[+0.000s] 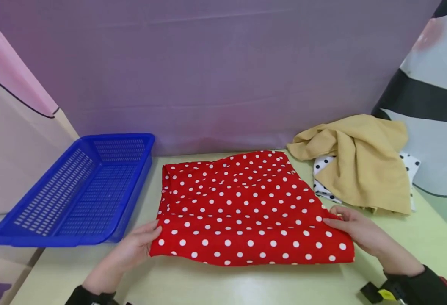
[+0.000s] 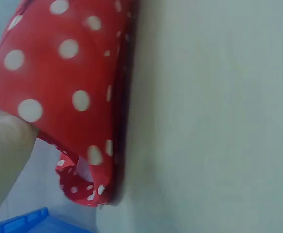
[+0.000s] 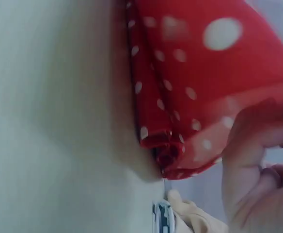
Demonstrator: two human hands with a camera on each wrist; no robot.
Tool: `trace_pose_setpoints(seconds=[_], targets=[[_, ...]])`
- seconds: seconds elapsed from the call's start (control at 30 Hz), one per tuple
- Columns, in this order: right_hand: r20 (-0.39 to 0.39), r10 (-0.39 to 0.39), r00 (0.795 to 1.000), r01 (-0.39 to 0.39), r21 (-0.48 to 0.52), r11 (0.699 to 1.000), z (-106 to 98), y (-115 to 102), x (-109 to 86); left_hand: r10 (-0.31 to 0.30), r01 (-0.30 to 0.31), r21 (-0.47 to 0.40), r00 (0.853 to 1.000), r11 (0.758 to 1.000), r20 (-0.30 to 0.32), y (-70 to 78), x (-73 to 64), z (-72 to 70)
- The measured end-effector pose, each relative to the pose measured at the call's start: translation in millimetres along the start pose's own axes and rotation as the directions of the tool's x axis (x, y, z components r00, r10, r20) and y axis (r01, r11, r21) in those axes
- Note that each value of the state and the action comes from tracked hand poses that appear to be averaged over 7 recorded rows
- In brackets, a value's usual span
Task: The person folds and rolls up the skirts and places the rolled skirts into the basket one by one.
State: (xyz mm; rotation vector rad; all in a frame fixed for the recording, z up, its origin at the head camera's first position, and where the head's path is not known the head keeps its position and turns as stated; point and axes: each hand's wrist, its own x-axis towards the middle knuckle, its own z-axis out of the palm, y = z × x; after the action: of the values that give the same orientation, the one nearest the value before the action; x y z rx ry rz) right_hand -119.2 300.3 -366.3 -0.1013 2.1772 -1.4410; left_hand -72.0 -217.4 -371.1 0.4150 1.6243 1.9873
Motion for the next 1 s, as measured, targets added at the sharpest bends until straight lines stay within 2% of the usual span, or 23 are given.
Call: trace_pose_setpoints(seconds=[0.03,0.07,0.1,0.13,0.17,0.2,0.23,0.27,0.3,0.33,0.37,0.43,0.47,0.5,0.53,0.6,0.7,0.8,0.9,0.93,1.0], targets=[[-0.016,0.013,1.0,-0.014,-0.065,0.998,1,-1,-0.6,-0.038,0.038,-0.001,0.999,0.999,0.015,-1.5,0.0,-0.9],[-0.028,0.035,0.999,-0.038,-0.132,0.991,3,-1,-0.8,-0.094,0.094,0.049,0.996,0.994,-0.012,-2.5,-0.3,0.1],[-0.038,0.057,0.998,-0.063,-0.207,0.976,6,-1,-0.5,-0.149,0.161,0.15,0.985,0.975,-0.088,-3.1,0.1,3.6],[-0.043,0.077,0.996,-0.086,-0.276,0.957,10,0,0.0,-0.199,0.243,0.272,0.963,0.931,-0.181,-3.7,0.9,8.5],[-0.046,0.095,0.994,-0.105,-0.342,0.934,13,1,0.8,-0.236,0.332,0.399,0.933,0.855,-0.271,-4.0,1.7,13.8],[-0.043,0.111,0.993,-0.119,-0.402,0.908,17,3,1.7,-0.256,0.414,0.512,0.9,0.753,-0.352,-4.2,2.5,19.6],[-0.04,0.12,0.992,-0.125,-0.466,0.876,19,4,2.5,-0.255,0.484,0.601,0.867,0.636,-0.428,-3.8,2.9,26.8],[-0.047,0.123,0.991,-0.129,-0.533,0.836,22,3,2.9,-0.226,0.526,0.672,0.844,0.521,-0.485,-2.9,2.2,34.2],[-0.053,0.105,0.993,-0.116,-0.603,0.789,24,2,2.0,-0.184,0.548,0.728,0.832,0.411,-0.523,-2.0,1.7,42.1],[-0.051,0.065,0.997,-0.082,-0.665,0.742,26,-1,-0.1,-0.13,0.522,0.785,0.85,0.333,-0.51,-1.7,0.3,48.1],[-0.035,0.02,0.999,-0.04,-0.719,0.694,28,-3,-3.5,-0.083,0.482,0.833,0.874,0.272,-0.479,-0.9,-2.0,53.5],[0.049,-0.069,0.996,0.081,-0.783,0.617,33,-10,-11.2,-0.023,0.366,0.918,0.93,0.151,-0.367,0.8,-6.9,62.7],[0.105,-0.099,0.99,0.144,-0.792,0.594,37,-13,-16.0,-0.018,0.299,0.949,0.954,0.102,-0.298,0.5,-8.2,65.4],[0.166,-0.115,0.979,0.202,-0.787,0.583,42,-15,-20.3,-0.051,0.242,0.968,0.97,0.063,-0.239,-0.4,-9.1,67.3],[0.232,-0.112,0.966,0.253,-0.769,0.587,47,-15,-23.9,-0.093,0.187,0.981,0.979,0.047,-0.182,-1.7,-10.0,67.5],[0.327,-0.054,0.943,0.287,-0.727,0.624,59,-15,-27.1,-0.203,0.143,0.989,0.97,0.04,-0.132,-5.0,-10.3,67.3],[0.363,0.029,0.932,0.264,-0.729,0.631,74,-14,-27.3,-0.299,0.184,0.983,0.939,0.021,-0.169,-11.6,-9.8,66.4],[0.327,0.075,0.942,0.216,-0.763,0.609,84,-16,-24.5,-0.313,0.256,0.966,0.921,0.04,-0.232,-15.4,-7.8,66.3],[0.282,0.123,0.951,0.164,-0.803,0.573,92,-20,-19.8,-0.301,0.287,0.957,0.917,0.04,-0.262,-15.5,-1.9,68.8],[0.264,0.124,0.956,0.156,-0.821,0.549,94,-21,-17.6,-0.289,0.292,0.956,0.919,0.037,-0.27,-14.8,0.8,70.5],[0.229,0.118,0.966,0.142,-0.856,0.496,99,-22,-13.1,-0.245,0.281,0.96,0.93,0.0,-0.273,-14.6,7.0,73.8]])
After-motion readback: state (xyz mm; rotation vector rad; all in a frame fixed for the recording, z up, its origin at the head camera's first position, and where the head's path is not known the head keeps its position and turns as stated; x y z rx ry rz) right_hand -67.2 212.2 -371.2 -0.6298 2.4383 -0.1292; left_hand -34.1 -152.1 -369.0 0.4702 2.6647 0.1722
